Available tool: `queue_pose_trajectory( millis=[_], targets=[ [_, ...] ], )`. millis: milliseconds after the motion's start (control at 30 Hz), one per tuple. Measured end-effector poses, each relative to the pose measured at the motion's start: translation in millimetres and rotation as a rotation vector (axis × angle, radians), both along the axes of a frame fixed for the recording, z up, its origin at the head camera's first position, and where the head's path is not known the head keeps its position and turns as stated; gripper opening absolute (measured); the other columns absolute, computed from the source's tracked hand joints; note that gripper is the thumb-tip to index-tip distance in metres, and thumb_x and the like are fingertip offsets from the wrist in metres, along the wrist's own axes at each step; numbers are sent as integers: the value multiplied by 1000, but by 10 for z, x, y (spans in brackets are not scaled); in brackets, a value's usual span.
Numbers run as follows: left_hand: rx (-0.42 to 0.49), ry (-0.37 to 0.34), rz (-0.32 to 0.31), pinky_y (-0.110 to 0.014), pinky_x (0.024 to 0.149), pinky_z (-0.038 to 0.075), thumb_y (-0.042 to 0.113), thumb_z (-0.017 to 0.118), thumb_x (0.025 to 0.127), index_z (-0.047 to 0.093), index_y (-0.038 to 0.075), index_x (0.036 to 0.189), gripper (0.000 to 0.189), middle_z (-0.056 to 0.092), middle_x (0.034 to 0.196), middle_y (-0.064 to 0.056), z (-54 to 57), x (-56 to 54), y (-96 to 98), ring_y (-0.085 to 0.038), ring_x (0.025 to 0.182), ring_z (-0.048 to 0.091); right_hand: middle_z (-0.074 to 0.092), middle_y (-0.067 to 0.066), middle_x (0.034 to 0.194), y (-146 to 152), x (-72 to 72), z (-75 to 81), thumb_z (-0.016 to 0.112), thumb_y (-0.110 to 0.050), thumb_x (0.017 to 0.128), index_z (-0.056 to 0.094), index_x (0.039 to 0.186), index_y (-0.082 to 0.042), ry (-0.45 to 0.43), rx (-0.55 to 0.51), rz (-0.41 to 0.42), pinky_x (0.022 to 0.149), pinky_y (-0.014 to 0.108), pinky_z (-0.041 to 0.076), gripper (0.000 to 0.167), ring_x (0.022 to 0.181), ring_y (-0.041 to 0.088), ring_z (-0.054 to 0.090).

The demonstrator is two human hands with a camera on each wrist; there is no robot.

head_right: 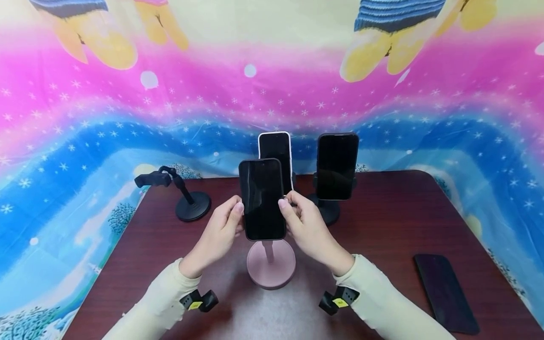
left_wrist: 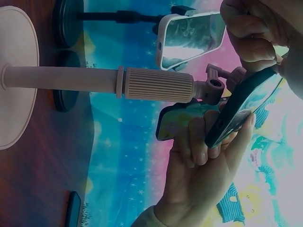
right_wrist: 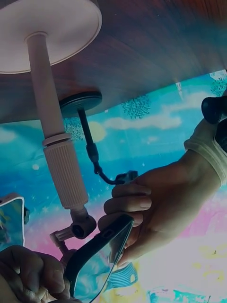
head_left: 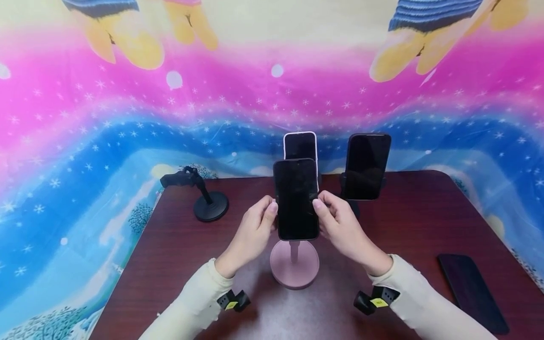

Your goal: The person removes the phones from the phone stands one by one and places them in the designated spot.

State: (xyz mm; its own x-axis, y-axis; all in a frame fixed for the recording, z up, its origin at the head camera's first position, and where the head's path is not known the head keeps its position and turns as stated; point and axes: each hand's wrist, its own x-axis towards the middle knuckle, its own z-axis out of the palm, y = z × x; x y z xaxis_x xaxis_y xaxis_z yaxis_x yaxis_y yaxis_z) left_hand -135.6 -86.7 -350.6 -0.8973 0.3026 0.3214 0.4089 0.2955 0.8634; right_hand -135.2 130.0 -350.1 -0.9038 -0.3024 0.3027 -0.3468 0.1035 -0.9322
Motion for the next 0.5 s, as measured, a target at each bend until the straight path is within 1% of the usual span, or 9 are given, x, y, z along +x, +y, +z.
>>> queue_pose_trajectory(
  millis=[200,333,500],
  targets=[
    [-19,24,-2,-22,56,38,22,41,110,54,7,90,29,40,62,-1,14,-16,9,-10,55,41,34,0,50,-23,24,-28,40,-16,110,42,89,3,-3,-22,-10,36,29,37,28,37,14,34],
    [-28,34,7,-23,56,39,21,41,110,55,7,90,28,41,63,-1,13,-24,9,-10,56,42,33,1,50,-42,24,-56,39,-14,110,42,90,3,15,-39,-9,35,28,36,27,36,13,33],
    [-12,26,8,-23,54,39,21,42,110,56,5,92,28,42,63,-1,6,-19,-1,-8,55,43,33,3,50,-63,8,-81,39,-13,110,43,90,3,41,-45,-14,34,26,34,27,36,11,33]
  ],
)
